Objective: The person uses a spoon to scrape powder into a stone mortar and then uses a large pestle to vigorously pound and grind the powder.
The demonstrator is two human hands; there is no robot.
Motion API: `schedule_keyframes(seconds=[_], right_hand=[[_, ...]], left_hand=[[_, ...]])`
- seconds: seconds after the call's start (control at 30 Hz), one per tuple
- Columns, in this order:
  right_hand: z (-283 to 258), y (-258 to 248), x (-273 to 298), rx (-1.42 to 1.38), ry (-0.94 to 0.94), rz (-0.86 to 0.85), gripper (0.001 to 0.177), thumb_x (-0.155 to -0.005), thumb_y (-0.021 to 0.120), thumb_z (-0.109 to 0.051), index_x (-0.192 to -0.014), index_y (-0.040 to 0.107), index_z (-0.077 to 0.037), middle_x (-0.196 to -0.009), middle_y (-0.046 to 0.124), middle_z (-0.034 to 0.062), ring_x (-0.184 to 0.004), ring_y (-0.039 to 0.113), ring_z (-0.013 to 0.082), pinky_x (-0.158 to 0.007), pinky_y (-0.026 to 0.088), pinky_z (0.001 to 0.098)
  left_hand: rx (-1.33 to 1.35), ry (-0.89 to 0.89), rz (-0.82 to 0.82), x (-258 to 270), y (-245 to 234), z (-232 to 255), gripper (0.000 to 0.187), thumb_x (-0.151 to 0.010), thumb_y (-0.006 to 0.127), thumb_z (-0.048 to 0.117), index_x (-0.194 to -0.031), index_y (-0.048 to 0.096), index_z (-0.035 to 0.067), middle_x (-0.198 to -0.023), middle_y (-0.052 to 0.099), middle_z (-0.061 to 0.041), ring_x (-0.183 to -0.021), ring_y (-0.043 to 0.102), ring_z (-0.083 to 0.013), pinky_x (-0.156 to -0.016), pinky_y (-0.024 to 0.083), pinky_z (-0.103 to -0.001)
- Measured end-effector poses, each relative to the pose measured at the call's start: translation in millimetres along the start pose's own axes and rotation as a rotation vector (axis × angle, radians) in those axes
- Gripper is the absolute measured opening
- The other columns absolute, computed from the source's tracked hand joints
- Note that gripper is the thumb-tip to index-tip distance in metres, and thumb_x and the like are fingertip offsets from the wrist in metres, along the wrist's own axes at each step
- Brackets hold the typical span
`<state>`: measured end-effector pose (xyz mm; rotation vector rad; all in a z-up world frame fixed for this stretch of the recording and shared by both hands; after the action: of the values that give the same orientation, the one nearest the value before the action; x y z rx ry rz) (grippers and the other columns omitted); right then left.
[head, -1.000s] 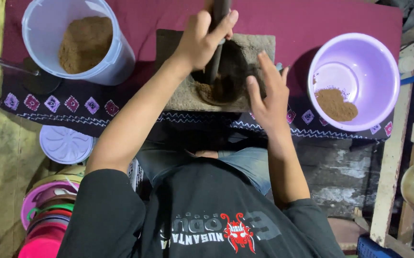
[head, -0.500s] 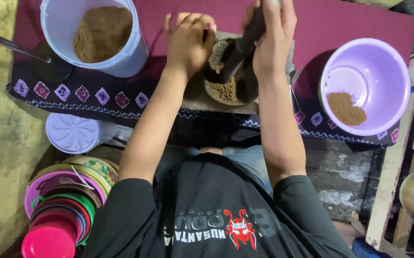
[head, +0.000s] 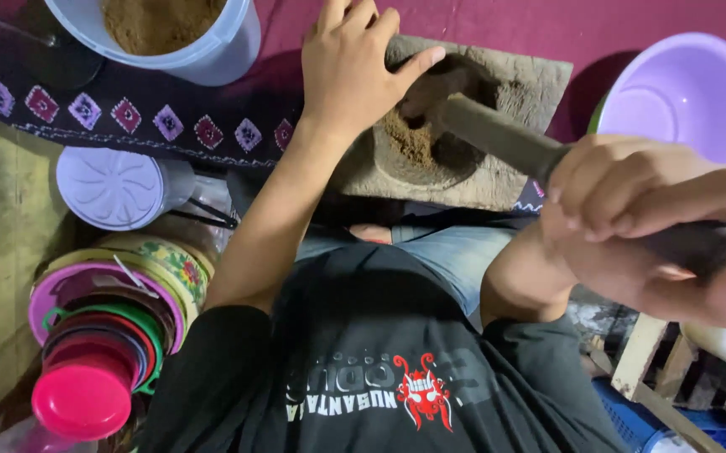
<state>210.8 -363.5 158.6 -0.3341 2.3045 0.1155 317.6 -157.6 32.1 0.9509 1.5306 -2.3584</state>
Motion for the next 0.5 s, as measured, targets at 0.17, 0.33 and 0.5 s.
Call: schedule_keyframes(seconds=[0.17, 0.33, 0.5], right_hand=[[98.1, 18.9, 42.3, -0.162, 0.178, 0.351, 0.049, -0.099, 0.056, -0.047, -0.071, 0.044, -0.007, -0.049, 0.035, 0.0053, -0.038, 0.029, 0.0171, -0.041, 0.028, 0.0333], [62.2, 12.6, 34.6, -0.120, 0.005, 0.256, 0.037, -0.099, 0.039, -0.030, -0.067, 0.039, -0.010, -0.049, 0.031, 0.0042, -0.038, 0.027, 0.0159, -0.038, 0.023, 0.0365], [-7.0, -0.8, 15.6, -0.032, -0.196, 0.117, 0.040, -0.109, 0.038, -0.044, -0.079, 0.046, -0.018, -0.051, 0.033, -0.0077, -0.037, 0.027, 0.0080, -0.037, 0.021, 0.0375]], left_hand=[[0.003, -0.017, -0.019, 0.4, 3.0, 0.5, 0.061, -0.096, 0.067, 0.073, -0.087, 0.071, 0.013, -0.087, 0.067, -0.003, -0.096, 0.057, -0.0263, -0.053, 0.053, -0.040], [0.015, -0.025, -0.023, 0.3, 4.6, 0.4, 0.062, -0.095, 0.066, 0.076, -0.088, 0.071, 0.015, -0.085, 0.067, -0.001, -0.093, 0.059, -0.0251, -0.058, 0.053, -0.040], [0.017, -0.015, -0.039, 0.9, 2.8, -0.3, 0.061, -0.098, 0.064, 0.075, -0.099, 0.075, 0.015, -0.101, 0.073, -0.001, -0.103, 0.061, -0.0266, -0.063, 0.056, -0.040]])
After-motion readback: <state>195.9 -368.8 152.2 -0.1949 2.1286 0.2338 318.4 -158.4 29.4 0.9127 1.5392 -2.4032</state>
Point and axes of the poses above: each hand's wrist, its own x-axis away from the middle knuckle, its own y-axis out of the palm, z = x × y, the point moved 2 cm from there along -x, towards the middle knuckle
